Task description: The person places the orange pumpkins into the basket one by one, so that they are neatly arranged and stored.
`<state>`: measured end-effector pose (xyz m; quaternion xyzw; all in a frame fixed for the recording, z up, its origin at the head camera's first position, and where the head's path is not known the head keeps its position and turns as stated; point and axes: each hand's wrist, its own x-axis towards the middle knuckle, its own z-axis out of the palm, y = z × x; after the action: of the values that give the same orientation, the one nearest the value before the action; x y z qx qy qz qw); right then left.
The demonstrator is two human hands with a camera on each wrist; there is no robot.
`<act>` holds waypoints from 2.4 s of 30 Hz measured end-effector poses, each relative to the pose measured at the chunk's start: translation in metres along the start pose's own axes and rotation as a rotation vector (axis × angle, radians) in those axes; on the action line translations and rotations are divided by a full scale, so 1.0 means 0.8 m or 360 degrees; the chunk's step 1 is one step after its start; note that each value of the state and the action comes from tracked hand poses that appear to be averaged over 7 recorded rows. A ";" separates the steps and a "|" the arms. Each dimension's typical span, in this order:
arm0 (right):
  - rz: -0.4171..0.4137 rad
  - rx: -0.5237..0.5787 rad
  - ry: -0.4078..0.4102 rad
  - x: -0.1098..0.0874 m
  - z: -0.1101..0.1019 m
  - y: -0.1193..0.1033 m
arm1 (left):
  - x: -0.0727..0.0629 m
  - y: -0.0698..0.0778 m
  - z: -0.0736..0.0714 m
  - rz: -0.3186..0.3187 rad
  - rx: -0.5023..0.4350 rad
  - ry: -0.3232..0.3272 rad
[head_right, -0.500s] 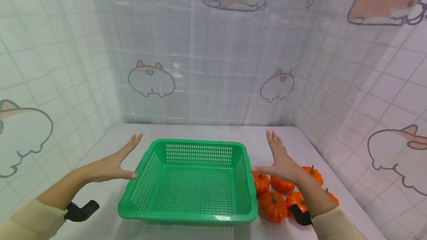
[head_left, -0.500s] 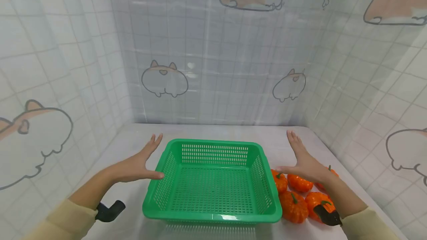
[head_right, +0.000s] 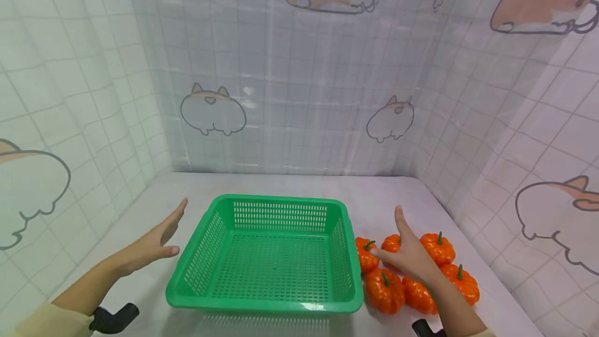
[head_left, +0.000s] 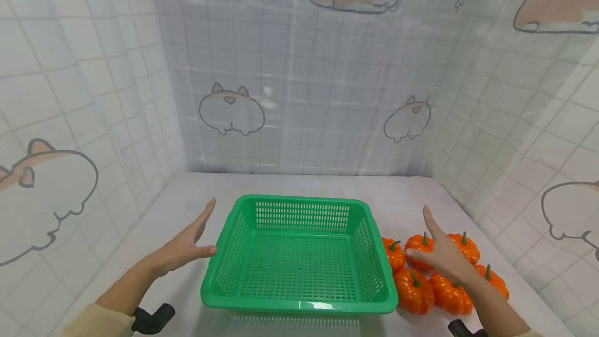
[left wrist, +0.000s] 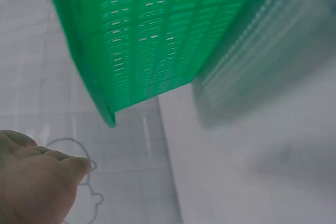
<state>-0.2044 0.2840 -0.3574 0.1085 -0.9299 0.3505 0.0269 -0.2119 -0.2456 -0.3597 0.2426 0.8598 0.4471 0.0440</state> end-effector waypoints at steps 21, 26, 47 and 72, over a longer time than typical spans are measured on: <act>0.0266 -0.0112 -0.0072 -0.032 0.036 0.027 | -0.007 -0.038 0.030 -0.0085 -0.0269 0.0044; 0.0295 -0.0110 -0.0107 -0.035 0.047 0.031 | -0.007 -0.040 0.038 -0.0133 -0.0297 0.0066; 0.0380 -0.0204 -0.0111 -0.044 0.073 0.043 | 0.002 -0.045 0.060 -0.0385 -0.0454 0.0119; 0.0384 -0.0347 -0.0074 -0.042 0.084 0.053 | -0.003 -0.046 0.071 -0.0355 -0.0825 -0.0039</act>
<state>-0.1797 0.2769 -0.4400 0.0006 -0.9691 0.2454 -0.0253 -0.2073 -0.2218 -0.4229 0.1326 0.7375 0.6416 0.1639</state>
